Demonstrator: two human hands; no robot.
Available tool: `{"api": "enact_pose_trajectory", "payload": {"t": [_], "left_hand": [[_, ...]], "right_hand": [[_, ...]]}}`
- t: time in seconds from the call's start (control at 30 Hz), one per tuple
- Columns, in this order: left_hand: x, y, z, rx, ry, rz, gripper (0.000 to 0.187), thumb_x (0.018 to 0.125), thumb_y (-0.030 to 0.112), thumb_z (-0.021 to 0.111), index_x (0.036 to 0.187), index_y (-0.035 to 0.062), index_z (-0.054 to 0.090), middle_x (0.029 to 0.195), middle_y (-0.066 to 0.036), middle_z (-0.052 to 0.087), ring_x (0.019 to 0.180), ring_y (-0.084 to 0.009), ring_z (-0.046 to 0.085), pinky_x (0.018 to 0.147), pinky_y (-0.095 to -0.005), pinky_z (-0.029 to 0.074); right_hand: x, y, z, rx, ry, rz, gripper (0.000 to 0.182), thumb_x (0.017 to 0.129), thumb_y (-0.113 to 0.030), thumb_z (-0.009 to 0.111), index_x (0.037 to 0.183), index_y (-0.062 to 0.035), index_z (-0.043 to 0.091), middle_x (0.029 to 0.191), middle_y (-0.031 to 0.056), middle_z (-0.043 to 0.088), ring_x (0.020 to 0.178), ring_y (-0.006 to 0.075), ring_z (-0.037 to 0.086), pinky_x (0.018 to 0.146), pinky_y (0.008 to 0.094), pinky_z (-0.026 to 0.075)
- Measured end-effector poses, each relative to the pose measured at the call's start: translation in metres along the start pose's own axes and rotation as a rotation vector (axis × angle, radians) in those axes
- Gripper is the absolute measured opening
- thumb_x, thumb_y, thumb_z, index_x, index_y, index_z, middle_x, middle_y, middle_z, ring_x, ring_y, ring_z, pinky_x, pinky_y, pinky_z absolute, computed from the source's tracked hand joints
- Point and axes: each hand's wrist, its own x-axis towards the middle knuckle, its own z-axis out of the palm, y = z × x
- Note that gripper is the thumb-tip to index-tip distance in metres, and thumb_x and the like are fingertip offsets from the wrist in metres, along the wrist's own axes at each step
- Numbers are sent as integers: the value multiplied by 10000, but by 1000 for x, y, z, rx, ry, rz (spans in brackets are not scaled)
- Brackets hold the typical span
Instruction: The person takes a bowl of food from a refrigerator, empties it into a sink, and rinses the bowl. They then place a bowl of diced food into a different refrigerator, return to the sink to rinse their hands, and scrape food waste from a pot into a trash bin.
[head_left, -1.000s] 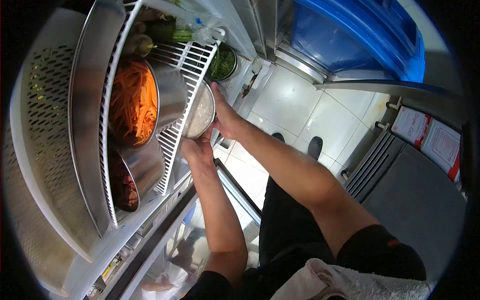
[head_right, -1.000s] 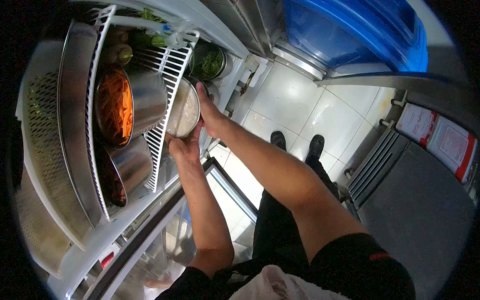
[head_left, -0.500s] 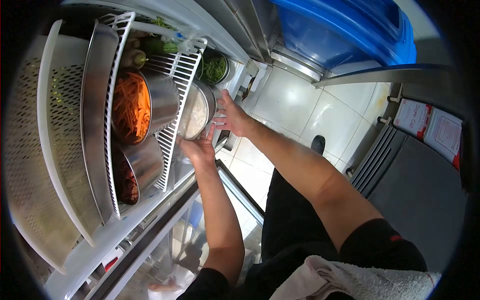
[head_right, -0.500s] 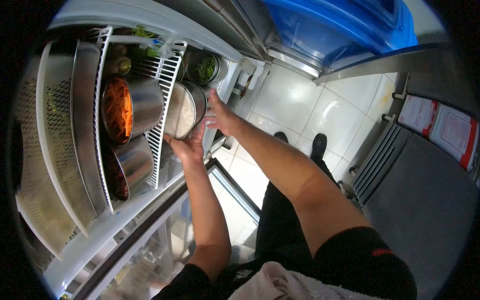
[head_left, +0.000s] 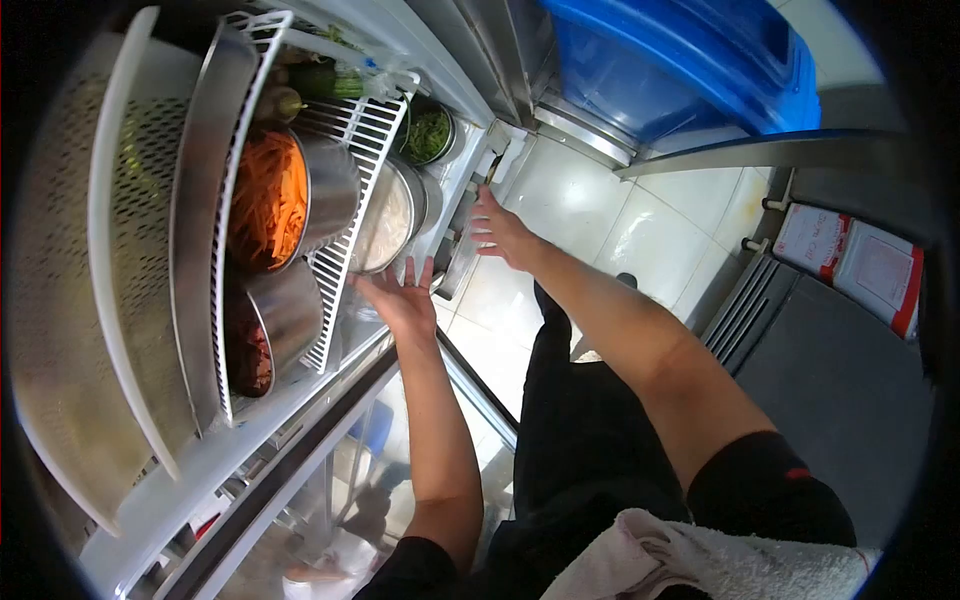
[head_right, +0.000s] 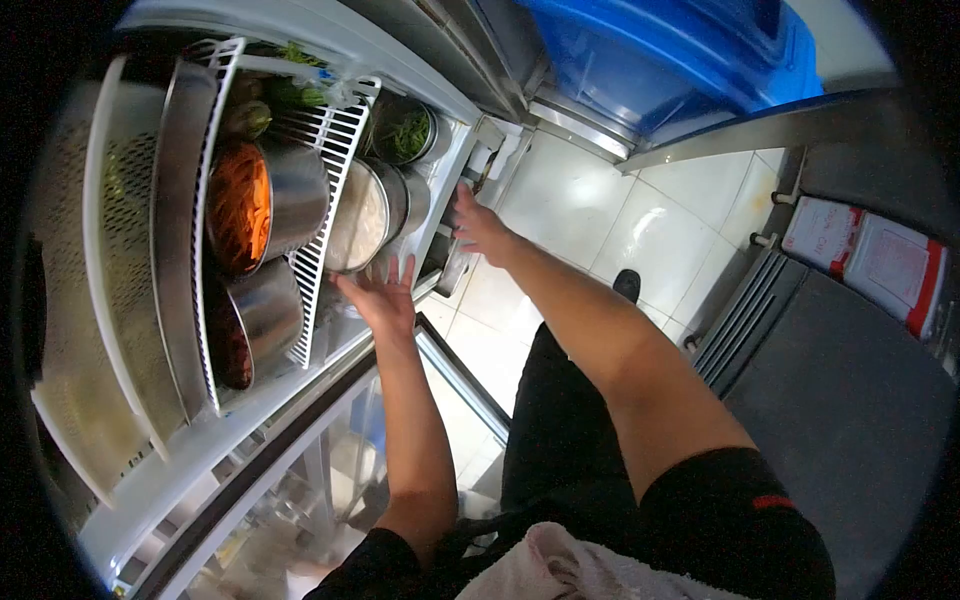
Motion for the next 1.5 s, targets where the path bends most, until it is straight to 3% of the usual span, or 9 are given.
{"api": "enact_pose_trajectory", "payload": {"t": [0.2, 0.37, 0.47, 0.57, 0.67, 0.8, 1.07, 1.3, 1.5], "left_hand": [[-63, -33, -61, 77, 68, -148, 925, 956, 647, 499, 1603, 179, 32, 1652, -132, 70, 1428, -401, 316, 1078, -569, 415], [-118, -80, -142, 478, 53, -319, 696, 1018, 413, 505, 1567, 119, 194, 1599, -153, 264, 1403, -387, 367, 1057, -557, 431], [-167, -117, -197, 619, 123, -475, 569, 973, 378, 569, 1439, 84, 428, 1309, -114, 554, 1134, -273, 557, 858, -445, 527], [-238, -181, -270, 567, 129, -614, 453, 940, 361, 582, 1298, 99, 489, 1142, -124, 585, 1033, -281, 602, 765, -470, 529], [-348, -216, -265, 608, 219, -667, 489, 925, 267, 575, 1354, 144, 374, 1222, -145, 527, 1061, -300, 594, 782, -475, 532], [-477, -270, -220, 467, 389, -638, 630, 906, 142, 566, 1429, 203, 222, 1330, -173, 449, 1097, -326, 583, 805, -480, 536], [-561, -245, -183, -79, 971, -68, 1045, 866, -107, 548, 1579, 322, -83, 1544, -228, 294, 1170, -376, 561, 852, -492, 545], [-555, -204, -160, 253, 846, -78, 951, 770, -107, 644, 1545, 190, 181, 1599, -157, 227, 1281, -384, 514, 876, -458, 551], [-567, -203, -111, 139, 801, -76, 810, 800, -87, 633, 1512, 148, 329, 1607, -119, 246, 1287, -366, 509, 874, -425, 561]], "right_hand": [[-106, -6, -78, -445, 240, 126, 957, 919, -762, 408, 1532, -32, 329, 1540, 198, 390, 1356, 350, 440, 1106, 500, 357], [-189, -12, -201, -1526, 354, 48, 797, 973, -626, 422, 1333, 74, 546, 1404, 300, 510, 1354, 397, 457, 1155, 411, 328], [-249, -35, -244, -1545, 390, 96, 690, 969, -568, 448, 1117, 74, 654, 1230, 335, 596, 1189, 466, 545, 1050, 483, 415], [-274, -48, -307, -1469, 322, 242, 654, 975, -532, 436, 1108, 70, 653, 1199, 324, 614, 1150, 473, 563, 1037, 505, 415], [-293, -83, -354, -1874, -12, 178, 615, 978, -502, 456, 1155, 57, 641, 1189, 291, 631, 1069, 431, 622, 932, 505, 497], [-297, -166, -351, -1724, 53, 431, 553, 976, -461, 512, 1225, 22, 613, 1150, 210, 637, 806, 329, 689, 643, 450, 577], [-297, -279, -366, -1622, 200, 389, 553, 978, -478, 519, 1221, 12, 606, 966, 163, 648, 793, 293, 659, 641, 438, 581], [-299, -296, -357, -1575, 128, 315, 512, 965, -459, 560, 1177, 2, 632, 877, 144, 630, 787, 262, 637, 684, 453, 584], [-290, -283, -358, -1739, -1, 376, 560, 969, -455, 547, 1286, 3, 603, 1149, 176, 648, 931, 313, 656, 726, 461, 586]]}}
